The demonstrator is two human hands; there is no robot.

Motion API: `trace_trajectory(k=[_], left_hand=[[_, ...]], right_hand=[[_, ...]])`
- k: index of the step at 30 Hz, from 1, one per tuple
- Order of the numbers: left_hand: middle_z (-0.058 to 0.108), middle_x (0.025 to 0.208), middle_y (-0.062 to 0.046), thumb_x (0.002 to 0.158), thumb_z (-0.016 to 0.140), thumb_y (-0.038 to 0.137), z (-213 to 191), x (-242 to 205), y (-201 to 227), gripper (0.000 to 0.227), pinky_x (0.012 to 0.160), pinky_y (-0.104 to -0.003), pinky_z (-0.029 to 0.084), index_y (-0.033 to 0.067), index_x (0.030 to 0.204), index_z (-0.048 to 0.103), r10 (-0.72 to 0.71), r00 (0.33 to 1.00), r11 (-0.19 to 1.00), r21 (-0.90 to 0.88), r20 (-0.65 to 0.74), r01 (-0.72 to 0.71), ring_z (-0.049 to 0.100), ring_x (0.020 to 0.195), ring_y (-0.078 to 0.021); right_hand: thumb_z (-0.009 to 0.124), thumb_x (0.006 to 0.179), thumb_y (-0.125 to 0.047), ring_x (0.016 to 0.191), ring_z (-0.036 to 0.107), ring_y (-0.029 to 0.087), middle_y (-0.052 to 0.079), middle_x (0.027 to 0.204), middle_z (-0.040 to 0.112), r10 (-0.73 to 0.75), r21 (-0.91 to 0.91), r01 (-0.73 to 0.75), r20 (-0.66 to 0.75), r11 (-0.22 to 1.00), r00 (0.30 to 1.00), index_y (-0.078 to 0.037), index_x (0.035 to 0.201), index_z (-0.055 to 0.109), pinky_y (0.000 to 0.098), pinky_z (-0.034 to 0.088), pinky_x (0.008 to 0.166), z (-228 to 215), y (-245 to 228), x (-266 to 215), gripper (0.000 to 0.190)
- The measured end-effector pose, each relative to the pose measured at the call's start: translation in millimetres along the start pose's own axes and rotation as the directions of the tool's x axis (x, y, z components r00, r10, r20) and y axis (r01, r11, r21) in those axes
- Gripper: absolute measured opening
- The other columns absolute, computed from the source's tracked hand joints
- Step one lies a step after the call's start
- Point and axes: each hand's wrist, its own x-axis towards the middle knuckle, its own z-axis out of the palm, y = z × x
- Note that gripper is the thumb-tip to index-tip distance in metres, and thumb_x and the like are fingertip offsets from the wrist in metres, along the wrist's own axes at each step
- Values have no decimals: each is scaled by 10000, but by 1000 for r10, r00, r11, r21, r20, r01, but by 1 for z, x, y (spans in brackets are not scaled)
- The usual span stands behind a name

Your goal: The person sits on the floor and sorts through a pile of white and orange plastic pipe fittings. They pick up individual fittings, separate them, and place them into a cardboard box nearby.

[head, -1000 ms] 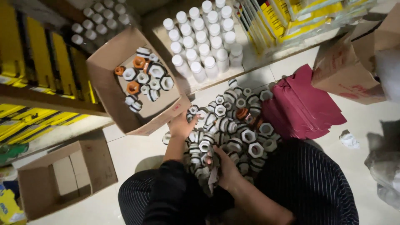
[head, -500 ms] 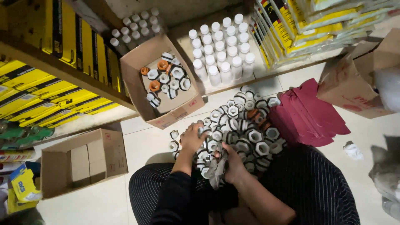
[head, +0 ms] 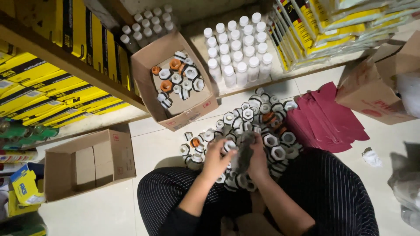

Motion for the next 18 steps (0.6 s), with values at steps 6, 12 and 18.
trace_trajectory(k=[6,12,18], left_hand=[[563,1041,-250,928,241,387,67,-21,-113,537,906,-414,348,-14,1026,584,-210,977,864,-459,42,206,501,1013,-293],[492,1111,-193,860,369,485,-3,-4,12,651,914,-347,332,-88,1154,462,-730,682,361,-820,48,444,439,1062,-271],[502,1079,-334,900,266,475,12,2,-16,663,973,-456,252,-114,1019,546,-499,866,767,-485,-38,420,425,1099,-411]], right_hand=[[334,900,-274,1017,489,260,65,1041,451,-229,-695,565,521,446,822,-208,1093,508,334,401,864,-2,42,5,268],[337,896,-176,907,577,290,171,1221,336,-224,-546,821,790,168,571,-132,1313,311,372,548,667,20,29,-31,420],[461,861,-67,1043,503,289,178,1152,448,-296,-565,775,717,283,631,-65,1201,430,449,434,856,9,23,-20,341]])
